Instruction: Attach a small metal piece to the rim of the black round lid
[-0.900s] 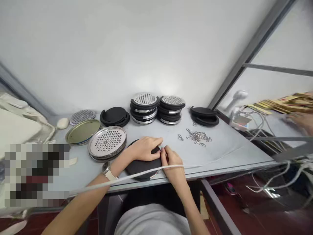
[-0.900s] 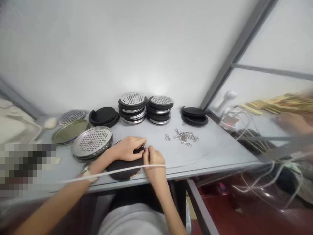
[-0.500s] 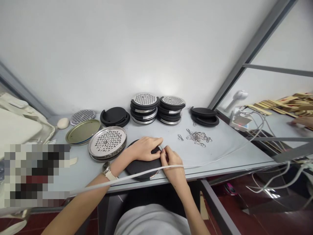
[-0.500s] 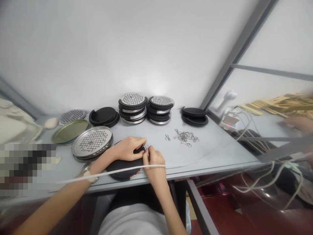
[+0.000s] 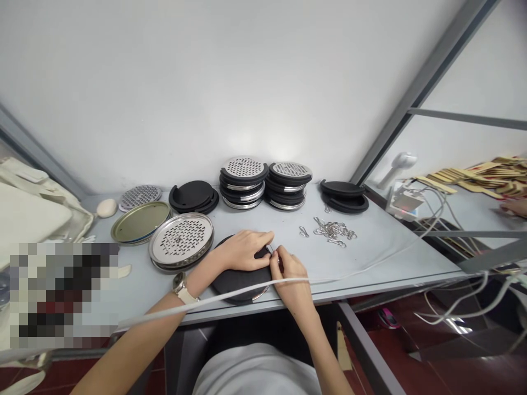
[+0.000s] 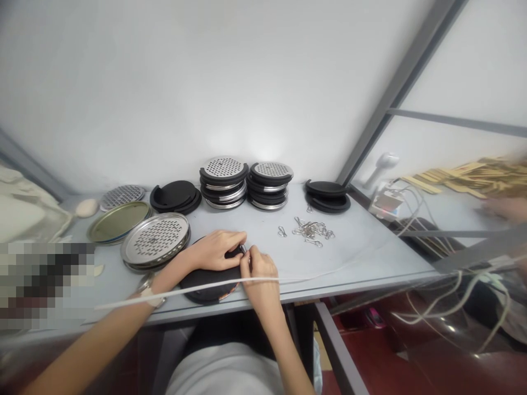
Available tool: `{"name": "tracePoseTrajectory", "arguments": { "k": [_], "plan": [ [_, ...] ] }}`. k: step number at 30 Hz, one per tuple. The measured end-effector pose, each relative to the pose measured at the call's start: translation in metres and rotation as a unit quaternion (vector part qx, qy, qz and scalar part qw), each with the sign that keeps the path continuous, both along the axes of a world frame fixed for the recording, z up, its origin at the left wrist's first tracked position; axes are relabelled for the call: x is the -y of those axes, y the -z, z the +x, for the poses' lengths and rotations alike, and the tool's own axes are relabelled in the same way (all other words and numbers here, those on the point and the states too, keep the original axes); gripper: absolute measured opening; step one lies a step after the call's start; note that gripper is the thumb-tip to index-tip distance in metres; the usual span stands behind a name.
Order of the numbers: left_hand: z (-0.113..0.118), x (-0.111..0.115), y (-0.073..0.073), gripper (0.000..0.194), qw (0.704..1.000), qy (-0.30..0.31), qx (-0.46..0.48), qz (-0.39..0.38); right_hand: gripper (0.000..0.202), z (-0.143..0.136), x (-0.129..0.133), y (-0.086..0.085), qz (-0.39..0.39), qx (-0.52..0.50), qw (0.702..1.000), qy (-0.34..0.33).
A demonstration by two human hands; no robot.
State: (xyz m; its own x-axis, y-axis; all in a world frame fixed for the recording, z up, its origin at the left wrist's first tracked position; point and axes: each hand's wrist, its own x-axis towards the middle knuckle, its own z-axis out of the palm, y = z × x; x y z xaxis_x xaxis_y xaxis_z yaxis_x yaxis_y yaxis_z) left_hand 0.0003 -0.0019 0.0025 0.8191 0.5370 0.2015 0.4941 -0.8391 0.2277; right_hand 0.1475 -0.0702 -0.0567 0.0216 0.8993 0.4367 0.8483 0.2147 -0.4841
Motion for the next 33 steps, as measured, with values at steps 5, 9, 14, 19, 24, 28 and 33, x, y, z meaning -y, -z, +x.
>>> {"name": "tracePoseTrajectory", "arguments": {
  "k": [5, 9, 14, 19, 24, 28, 33],
  "plan": [
    [-0.0002, 0.0005, -0.0009, 0.01, 1.0, 0.001, 0.001, -0.007, 0.021, -0.0003, 0.0003, 0.0004, 0.004, 0.005, 1.0, -0.002],
    [-0.0002, 0.0002, -0.0013, 0.01, 1.0, 0.004, 0.0, -0.004, 0.021, 0.0001, 0.0002, 0.0013, 0.001, 0.003, 1.0, 0.004],
    [-0.0003, -0.0008, -0.0005, 0.011, 1.0, 0.014, 0.004, -0.002, 0.022, 0.0003, -0.0003, 0.0008, 0.003, 0.005, 1.0, 0.0],
    [0.0002, -0.001, -0.0001, 0.008, 1.0, 0.016, 0.002, 0.0, 0.022, 0.0, -0.0003, 0.0007, 0.006, 0.012, 1.0, 0.002],
    [0.0008, -0.0002, -0.001, 0.007, 1.0, 0.012, -0.002, -0.002, 0.022, 0.0001, 0.0, 0.0002, 0.013, 0.024, 1.0, -0.003],
    [0.0006, 0.0001, -0.001, 0.006, 1.0, 0.01, -0.008, -0.004, 0.023, 0.0001, 0.0001, 0.0002, 0.019, 0.033, 0.999, -0.001],
    [0.0004, -0.0003, 0.0003, 0.007, 1.0, 0.011, -0.009, 0.005, 0.024, -0.0003, 0.0, 0.0003, 0.018, 0.044, 0.999, 0.0]
  ]
}}
